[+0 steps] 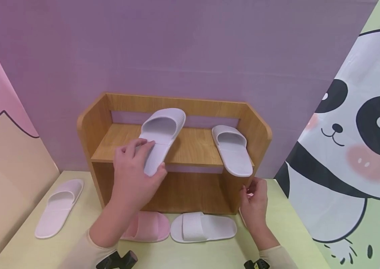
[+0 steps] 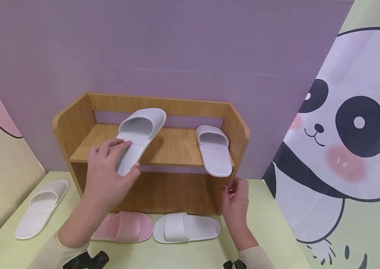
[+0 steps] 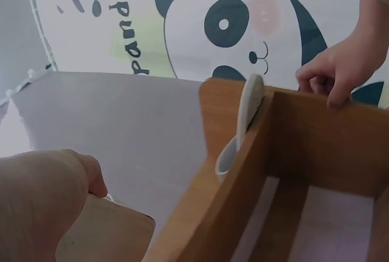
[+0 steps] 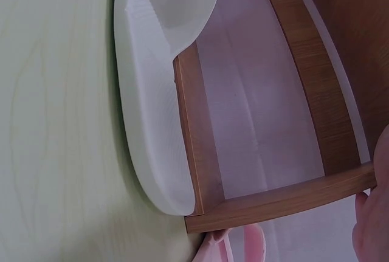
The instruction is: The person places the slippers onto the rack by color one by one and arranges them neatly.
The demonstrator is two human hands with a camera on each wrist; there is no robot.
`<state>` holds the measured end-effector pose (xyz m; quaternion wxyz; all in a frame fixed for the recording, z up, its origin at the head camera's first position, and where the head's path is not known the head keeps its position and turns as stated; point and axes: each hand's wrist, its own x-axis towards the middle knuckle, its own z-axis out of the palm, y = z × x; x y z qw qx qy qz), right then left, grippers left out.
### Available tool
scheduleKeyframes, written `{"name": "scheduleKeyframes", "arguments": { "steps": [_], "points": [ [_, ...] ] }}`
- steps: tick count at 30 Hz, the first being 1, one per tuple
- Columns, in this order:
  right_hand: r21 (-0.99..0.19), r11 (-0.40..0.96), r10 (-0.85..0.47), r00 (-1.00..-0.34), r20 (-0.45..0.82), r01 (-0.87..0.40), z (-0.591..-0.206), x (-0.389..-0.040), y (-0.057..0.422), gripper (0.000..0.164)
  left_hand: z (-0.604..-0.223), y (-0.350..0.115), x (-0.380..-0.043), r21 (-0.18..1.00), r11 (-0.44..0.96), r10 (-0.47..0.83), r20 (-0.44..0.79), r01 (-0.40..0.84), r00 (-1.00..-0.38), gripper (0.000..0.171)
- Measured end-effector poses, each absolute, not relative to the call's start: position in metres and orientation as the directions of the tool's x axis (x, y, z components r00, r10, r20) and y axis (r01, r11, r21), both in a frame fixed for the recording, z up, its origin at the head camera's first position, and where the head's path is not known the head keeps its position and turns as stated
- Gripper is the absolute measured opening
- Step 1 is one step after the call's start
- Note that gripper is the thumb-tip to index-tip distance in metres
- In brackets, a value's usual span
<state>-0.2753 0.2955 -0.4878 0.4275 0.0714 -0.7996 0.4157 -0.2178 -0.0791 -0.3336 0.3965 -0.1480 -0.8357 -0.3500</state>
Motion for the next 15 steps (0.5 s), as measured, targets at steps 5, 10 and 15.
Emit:
{"name": "scheduleKeyframes", "arguments": {
  "steps": [5,10,15],
  "points": [
    [-0.604,0.642,0.244,-0.621,0.745,-0.473,-0.488,-0.276,0.296,0.029,-0.342,-0.057,-0.227,0.489,0.708,-0.019,0.734,0.509,-0.679,0.056],
    [-0.616,0.642,0.249,-0.635,0.732,-0.457,-0.487,-0.275,0.295,0.029,-0.346,-0.037,-0.234,0.512,0.714,-0.015,0.692,0.477,-0.722,0.057],
    [-0.622,0.652,0.254,-0.648,0.718,-0.433,-0.487,-0.275,0.294,0.029,-0.346,-0.019,-0.241,0.524,0.726,-0.002,0.650,0.446,-0.760,0.057]
  ]
}}
